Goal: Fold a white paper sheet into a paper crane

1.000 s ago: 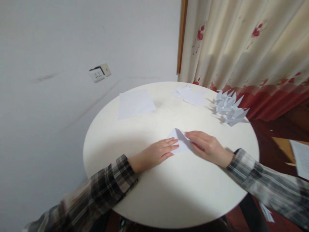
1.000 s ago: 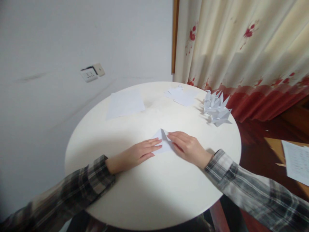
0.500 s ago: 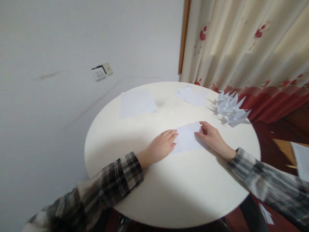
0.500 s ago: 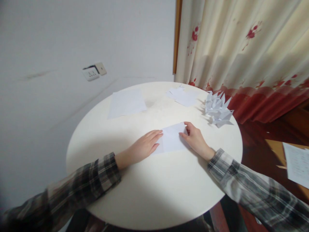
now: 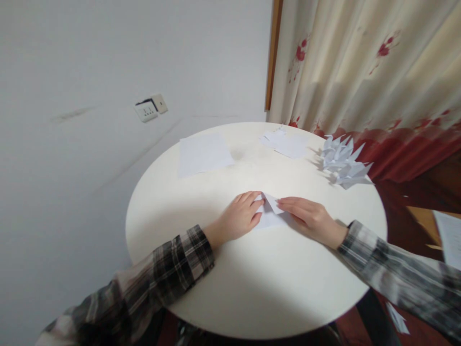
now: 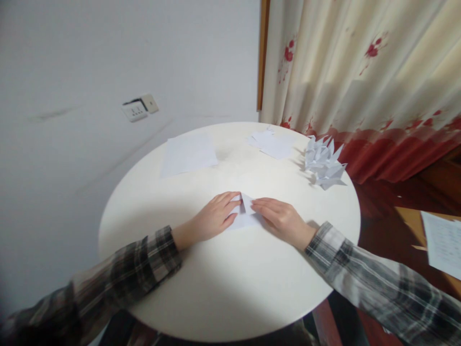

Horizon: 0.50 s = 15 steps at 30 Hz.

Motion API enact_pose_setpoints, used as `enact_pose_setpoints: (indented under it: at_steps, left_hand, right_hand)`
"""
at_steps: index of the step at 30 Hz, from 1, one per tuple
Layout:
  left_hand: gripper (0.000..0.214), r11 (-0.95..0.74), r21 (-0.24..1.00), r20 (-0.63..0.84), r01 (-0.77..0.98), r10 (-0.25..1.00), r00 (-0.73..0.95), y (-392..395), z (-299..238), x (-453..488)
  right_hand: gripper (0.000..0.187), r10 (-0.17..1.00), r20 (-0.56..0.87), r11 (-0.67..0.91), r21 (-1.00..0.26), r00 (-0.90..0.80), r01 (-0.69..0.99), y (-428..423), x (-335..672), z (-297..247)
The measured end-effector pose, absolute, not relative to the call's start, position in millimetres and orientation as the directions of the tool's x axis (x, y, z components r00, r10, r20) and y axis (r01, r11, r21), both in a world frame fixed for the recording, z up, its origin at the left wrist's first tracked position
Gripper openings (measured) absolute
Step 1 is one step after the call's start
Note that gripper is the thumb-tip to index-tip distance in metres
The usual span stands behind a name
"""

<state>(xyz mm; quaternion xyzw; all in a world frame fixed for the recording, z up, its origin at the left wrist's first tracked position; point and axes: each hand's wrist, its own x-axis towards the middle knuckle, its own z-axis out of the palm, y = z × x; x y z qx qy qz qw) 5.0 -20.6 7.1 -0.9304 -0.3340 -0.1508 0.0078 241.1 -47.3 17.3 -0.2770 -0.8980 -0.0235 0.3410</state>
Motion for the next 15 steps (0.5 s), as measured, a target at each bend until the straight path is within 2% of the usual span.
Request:
enact_pose_setpoints:
  at_steps: [2, 6, 10, 15]
  left_hand:
    - [0.033, -0.775, 0.078, 0.288, 0.627, 0.620, 0.730, -21.1, 8.3, 5.2]
    - [0.034, -0.766, 0.033, 0.269, 0.641, 0.625, 0.733, -22.7, 11.5, 6.4]
    - [0.034, -0.751, -0.017, 0.256, 0.660, 0.635, 0.729, -23.9, 12.6, 7.8]
    - [0.033, -0.748, -0.011, 0.279, 0.664, 0.635, 0.720, -23.4, 11.8, 8.4]
  right_hand:
    - [0.029, 0.394, 0.600, 0.885, -0.043, -0.696, 0.464, -48.8, 241.0, 17.8]
    - [0.026, 0.325, 0.544, 0.902, 0.067, -0.774, 0.426, -47.3, 241.6, 14.4]
    - [0.027, 0.296, 0.459, 0.921, 0.095, -0.837, 0.378, -45.9, 242.7, 10.5]
    - [0.032, 0.321, 0.387, 0.927, 0.059, -0.865, 0.370, -46.7, 244.6, 9.3]
